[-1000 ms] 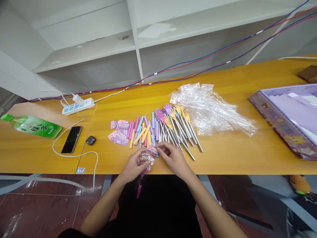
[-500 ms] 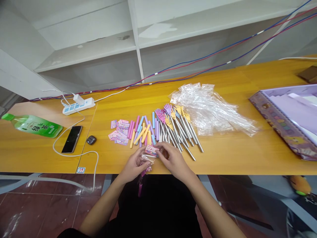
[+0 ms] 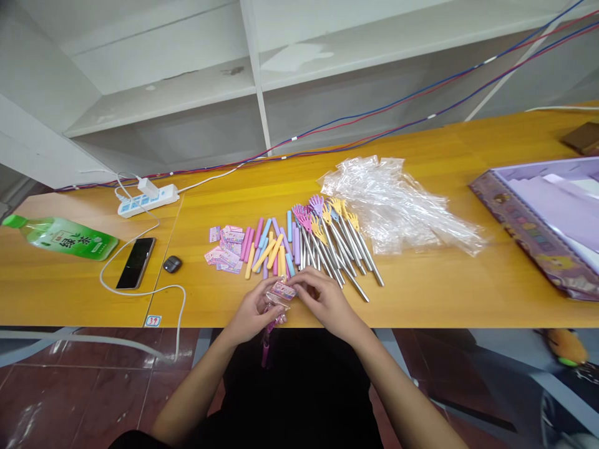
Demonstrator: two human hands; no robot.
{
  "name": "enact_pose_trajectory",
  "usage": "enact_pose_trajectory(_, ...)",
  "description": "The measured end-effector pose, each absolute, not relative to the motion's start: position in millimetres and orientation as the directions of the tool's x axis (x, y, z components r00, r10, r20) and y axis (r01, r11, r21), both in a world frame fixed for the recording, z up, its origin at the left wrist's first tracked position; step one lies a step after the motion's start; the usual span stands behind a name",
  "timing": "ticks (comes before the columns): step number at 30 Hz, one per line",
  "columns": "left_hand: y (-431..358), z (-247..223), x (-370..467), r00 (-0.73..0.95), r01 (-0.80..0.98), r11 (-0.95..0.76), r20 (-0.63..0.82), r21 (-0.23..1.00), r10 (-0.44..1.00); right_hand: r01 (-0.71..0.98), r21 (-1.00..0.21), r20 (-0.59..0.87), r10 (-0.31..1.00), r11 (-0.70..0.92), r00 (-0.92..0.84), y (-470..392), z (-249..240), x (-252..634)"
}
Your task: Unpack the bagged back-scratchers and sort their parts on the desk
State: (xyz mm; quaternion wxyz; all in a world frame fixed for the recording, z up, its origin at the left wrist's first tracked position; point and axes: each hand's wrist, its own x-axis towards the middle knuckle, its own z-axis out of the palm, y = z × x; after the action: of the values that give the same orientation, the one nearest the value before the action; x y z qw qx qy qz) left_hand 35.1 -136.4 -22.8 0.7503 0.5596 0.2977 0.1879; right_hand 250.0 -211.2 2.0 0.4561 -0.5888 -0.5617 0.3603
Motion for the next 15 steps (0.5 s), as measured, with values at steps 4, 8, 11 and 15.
enact_pose_trajectory(4, -136.4, -22.0, 34.5, 0.769, 0.058, 0.279, -0.221, 0.959, 0.6, 0.277, -0.959, 0.093, 0.988, 0.055, 0.124, -211.0, 4.0, 253.4)
enact_pose_trajectory(8, -136.9, -23.4, 33.8, 0.799, 0.03, 0.286, -0.195, 0.958, 0.569, 0.217, -0.976, 0.055, 0.982, 0.016, 0.178, -210.8, 4.1, 258.1)
enact_pose_trajectory(11, -137.7, -23.1, 33.7, 0.802, 0.047, 0.302, -0.216, 0.952, 0.557, 0.248, -0.968, 0.058, 0.989, 0.022, 0.139, -211.8, 5.4, 259.4)
enact_pose_trajectory(15, -138.3, -21.5, 34.8, 0.792, 0.02, 0.314, -0.207, 0.949, 0.575, 0.342, -0.938, 0.13, 0.976, 0.063, 0.175, -214.0, 5.2, 257.5)
